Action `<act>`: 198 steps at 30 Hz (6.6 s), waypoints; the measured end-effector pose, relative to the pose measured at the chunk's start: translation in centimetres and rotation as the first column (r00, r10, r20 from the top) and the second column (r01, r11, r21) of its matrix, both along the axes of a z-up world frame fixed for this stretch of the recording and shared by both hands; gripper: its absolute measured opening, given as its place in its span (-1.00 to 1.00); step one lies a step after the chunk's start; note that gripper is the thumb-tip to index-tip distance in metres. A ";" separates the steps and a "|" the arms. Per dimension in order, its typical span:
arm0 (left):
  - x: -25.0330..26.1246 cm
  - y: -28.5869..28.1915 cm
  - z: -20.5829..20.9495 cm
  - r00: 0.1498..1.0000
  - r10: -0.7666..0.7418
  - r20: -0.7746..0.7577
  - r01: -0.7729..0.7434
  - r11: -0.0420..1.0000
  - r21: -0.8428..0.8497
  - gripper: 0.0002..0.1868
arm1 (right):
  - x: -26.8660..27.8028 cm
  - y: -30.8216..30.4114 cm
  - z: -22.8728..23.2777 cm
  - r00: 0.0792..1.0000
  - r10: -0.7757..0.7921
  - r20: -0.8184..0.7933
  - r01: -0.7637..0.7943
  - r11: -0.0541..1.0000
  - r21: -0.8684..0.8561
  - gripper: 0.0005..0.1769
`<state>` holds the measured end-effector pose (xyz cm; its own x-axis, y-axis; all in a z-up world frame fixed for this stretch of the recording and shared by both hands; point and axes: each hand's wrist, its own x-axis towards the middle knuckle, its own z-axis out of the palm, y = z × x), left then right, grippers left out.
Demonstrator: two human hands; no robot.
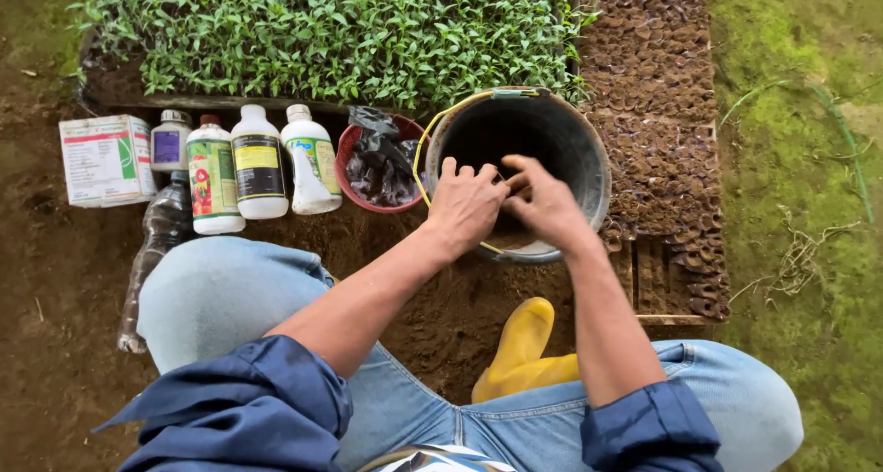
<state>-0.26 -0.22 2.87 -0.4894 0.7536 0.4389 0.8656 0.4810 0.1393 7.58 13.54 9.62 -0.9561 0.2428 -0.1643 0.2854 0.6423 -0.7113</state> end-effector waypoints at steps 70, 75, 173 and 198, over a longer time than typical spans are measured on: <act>-0.7 1.7 5.3 -0.263 -0.584 0.768 -0.842 0.527 0.113 -0.41 | -0.5 -3.0 4.2 0.774 0.181 -0.607 0.027 0.948 0.317 -0.84; -0.7 2.0 4.6 -0.237 -0.605 0.760 -0.818 0.546 0.180 -0.32 | -0.6 -3.6 4.8 0.743 0.172 -0.647 -0.001 0.967 0.256 -0.83; 0.7 0.9 0.3 -0.355 -0.537 0.765 -0.751 0.651 0.109 -0.30 | -6.0 -4.4 2.6 0.694 -0.719 0.031 0.245 0.195 -0.950 -0.54; 0.2 1.5 1.0 -0.364 -0.538 0.761 -0.770 0.634 0.080 -0.32 | -6.0 -3.5 3.3 0.673 -0.733 -0.098 0.164 0.277 -0.947 -0.49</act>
